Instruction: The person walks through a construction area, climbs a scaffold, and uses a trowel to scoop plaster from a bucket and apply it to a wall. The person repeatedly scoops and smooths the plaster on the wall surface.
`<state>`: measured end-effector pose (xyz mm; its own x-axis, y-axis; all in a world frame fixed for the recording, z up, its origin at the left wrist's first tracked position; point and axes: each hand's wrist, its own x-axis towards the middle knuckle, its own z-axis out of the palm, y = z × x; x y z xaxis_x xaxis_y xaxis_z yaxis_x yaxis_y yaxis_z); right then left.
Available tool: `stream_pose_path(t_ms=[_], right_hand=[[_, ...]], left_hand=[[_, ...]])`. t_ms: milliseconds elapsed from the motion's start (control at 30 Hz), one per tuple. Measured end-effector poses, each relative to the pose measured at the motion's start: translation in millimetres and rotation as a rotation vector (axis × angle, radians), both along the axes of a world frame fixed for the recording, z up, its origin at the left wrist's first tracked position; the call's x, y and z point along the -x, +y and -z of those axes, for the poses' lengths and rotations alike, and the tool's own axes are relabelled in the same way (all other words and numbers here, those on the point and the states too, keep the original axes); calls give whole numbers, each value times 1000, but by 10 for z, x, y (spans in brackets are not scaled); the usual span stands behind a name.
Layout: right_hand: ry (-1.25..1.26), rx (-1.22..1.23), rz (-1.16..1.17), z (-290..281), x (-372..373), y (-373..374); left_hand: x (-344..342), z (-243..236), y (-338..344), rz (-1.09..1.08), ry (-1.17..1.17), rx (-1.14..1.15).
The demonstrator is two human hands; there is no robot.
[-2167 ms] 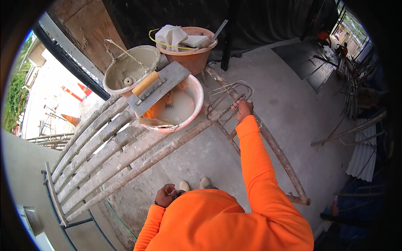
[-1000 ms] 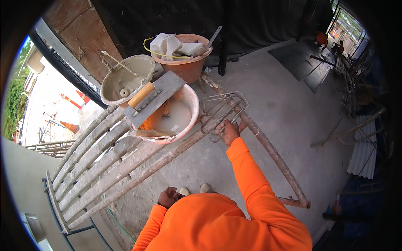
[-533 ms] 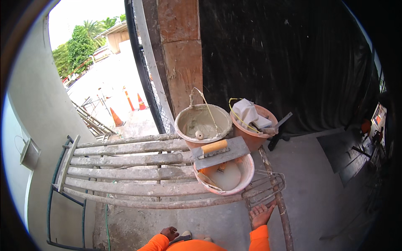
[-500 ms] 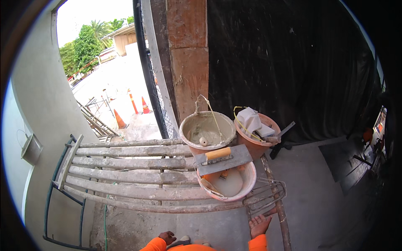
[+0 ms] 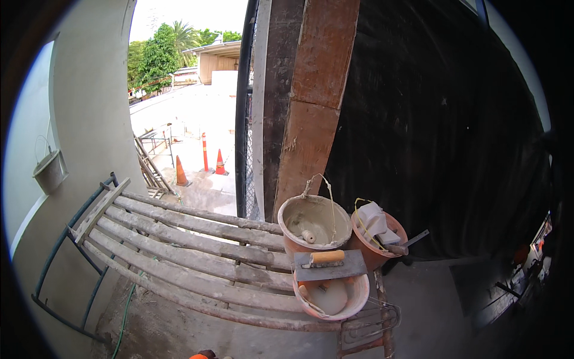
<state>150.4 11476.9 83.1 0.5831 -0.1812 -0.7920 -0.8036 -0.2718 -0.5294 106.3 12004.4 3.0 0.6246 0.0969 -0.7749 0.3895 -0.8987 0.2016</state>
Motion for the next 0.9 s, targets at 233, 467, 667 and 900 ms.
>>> stream_pose_path(t_ms=[233, 467, 667, 900], right_hand=[[-132, 273, -608, 14, 20, 200], [-606, 486, -828, -930, 270, 1203], [-1128, 416, -981, -2196, -210, 2628], [-1501, 503, -881, -2819, -796, 3403]], left_hand=[[-260, -335, -310, -203, -135, 95], [73, 195, 330, -287, -44, 102], [516, 853, 1184, -255, 106, 22], [567, 599, 1631, -591, -40, 80]])
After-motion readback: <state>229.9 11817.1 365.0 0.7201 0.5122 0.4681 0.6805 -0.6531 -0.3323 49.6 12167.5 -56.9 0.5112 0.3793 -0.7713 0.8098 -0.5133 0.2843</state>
